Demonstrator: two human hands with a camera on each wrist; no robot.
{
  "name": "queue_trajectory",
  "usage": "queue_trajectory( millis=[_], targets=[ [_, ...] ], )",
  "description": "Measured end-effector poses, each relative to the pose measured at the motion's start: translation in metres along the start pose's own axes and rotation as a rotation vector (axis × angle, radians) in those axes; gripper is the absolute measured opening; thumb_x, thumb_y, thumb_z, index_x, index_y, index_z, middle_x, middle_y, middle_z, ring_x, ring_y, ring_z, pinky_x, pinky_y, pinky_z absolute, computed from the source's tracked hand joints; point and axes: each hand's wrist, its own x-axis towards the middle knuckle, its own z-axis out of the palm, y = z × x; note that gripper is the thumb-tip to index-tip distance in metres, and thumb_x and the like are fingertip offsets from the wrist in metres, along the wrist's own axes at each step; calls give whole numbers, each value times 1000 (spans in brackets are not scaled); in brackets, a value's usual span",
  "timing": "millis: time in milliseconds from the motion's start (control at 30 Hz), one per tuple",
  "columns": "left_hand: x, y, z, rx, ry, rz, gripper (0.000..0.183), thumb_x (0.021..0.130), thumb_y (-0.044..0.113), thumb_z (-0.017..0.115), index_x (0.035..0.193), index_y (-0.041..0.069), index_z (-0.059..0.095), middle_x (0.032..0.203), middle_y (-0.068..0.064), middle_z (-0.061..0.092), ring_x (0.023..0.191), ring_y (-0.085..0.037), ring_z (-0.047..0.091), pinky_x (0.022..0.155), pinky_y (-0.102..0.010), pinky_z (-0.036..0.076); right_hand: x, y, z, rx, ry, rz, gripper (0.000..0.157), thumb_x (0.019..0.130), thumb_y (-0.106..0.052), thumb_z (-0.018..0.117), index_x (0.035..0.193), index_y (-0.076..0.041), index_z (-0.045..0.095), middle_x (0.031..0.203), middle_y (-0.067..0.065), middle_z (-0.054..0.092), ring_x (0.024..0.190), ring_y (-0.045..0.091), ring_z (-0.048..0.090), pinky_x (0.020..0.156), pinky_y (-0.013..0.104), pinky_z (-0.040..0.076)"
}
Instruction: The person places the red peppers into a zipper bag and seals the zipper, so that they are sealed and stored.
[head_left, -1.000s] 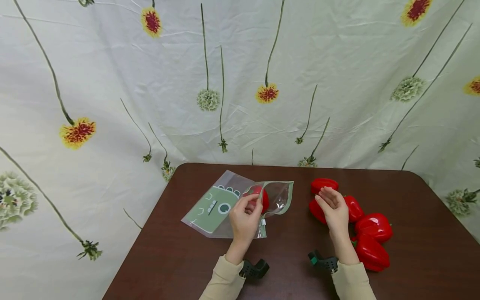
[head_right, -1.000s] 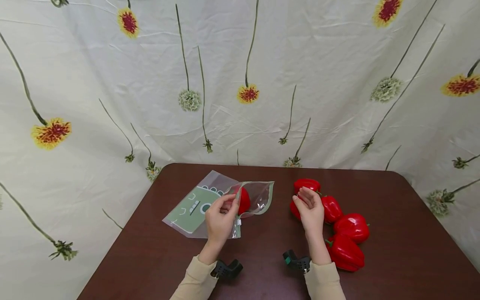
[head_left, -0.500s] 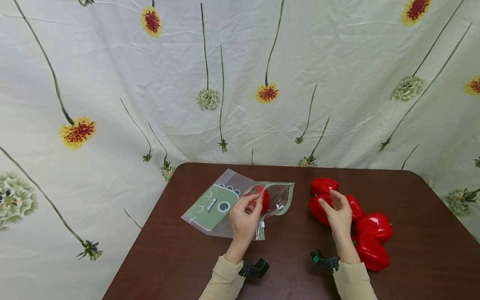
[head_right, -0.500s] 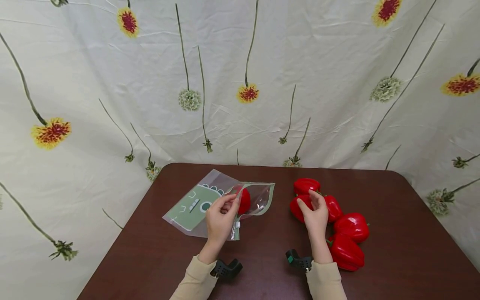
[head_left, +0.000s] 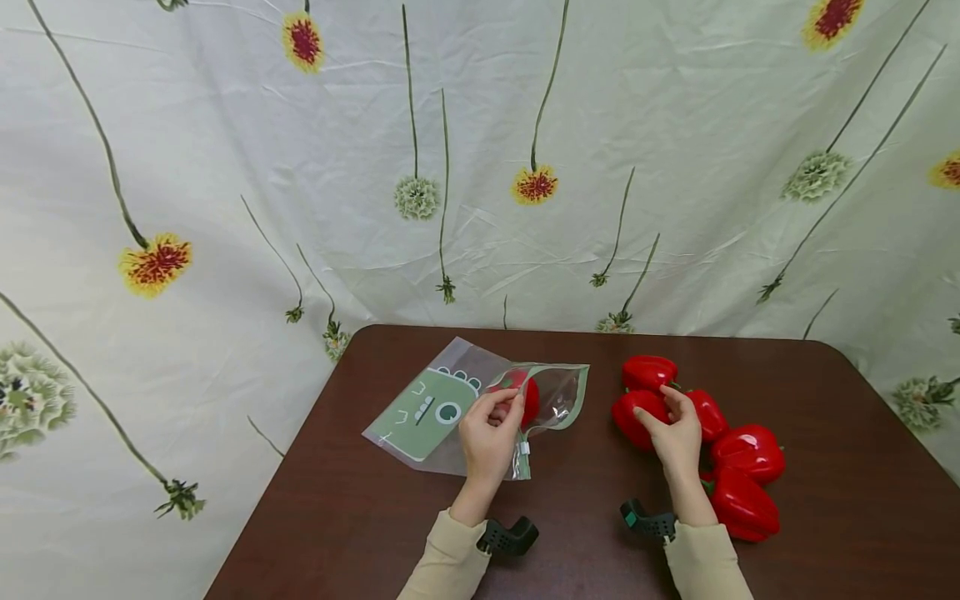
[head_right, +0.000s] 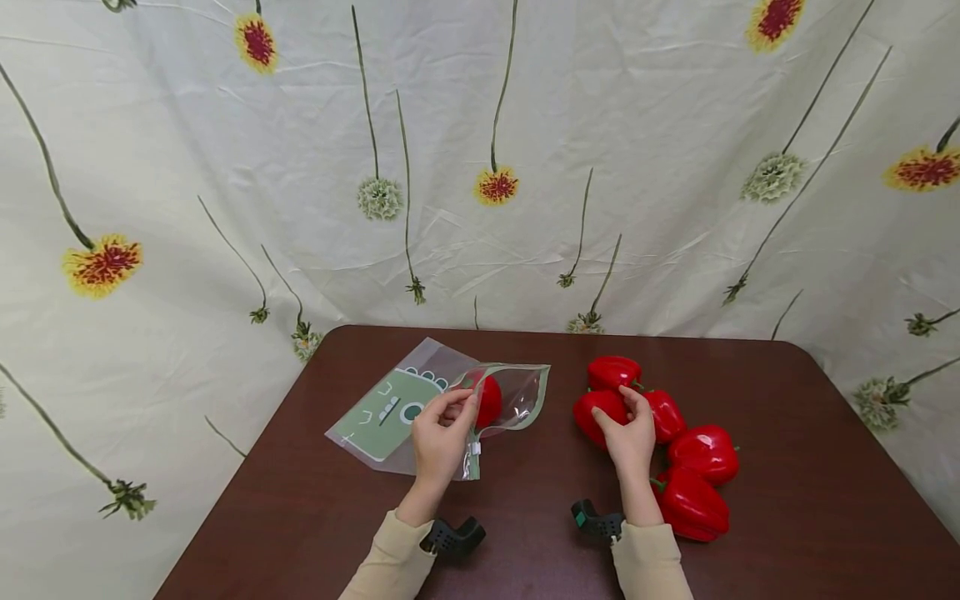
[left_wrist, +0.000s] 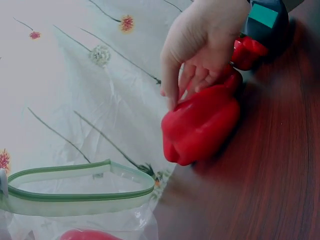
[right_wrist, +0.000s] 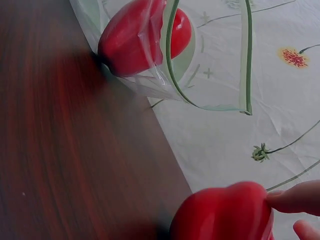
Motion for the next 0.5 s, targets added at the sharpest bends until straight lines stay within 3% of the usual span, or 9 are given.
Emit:
queue_trajectory(
  millis=[367, 500],
  targets=[
    [0, 2, -1, -12, -12, -32, 8, 78, -6, 69, 87, -7, 70, 73, -17, 64, 56, -28, 55, 53, -18, 46, -2, 4, 0, -77, -196, 117, 75, 84, -27, 69, 141, 0, 29, 145, 22, 30, 127, 38, 30, 101, 53, 33],
    [1, 3, -1, -7, -13, -38, 8, 78, -7, 69, 87, -8, 70, 73, -17, 63, 55, -27, 54, 52, -18, 46, -3, 5, 0, -97, -211, 134, 78, 84, -31, 69, 141, 1, 28, 143, 24, 30, 125, 39, 32, 99, 55, 35]
  ],
)
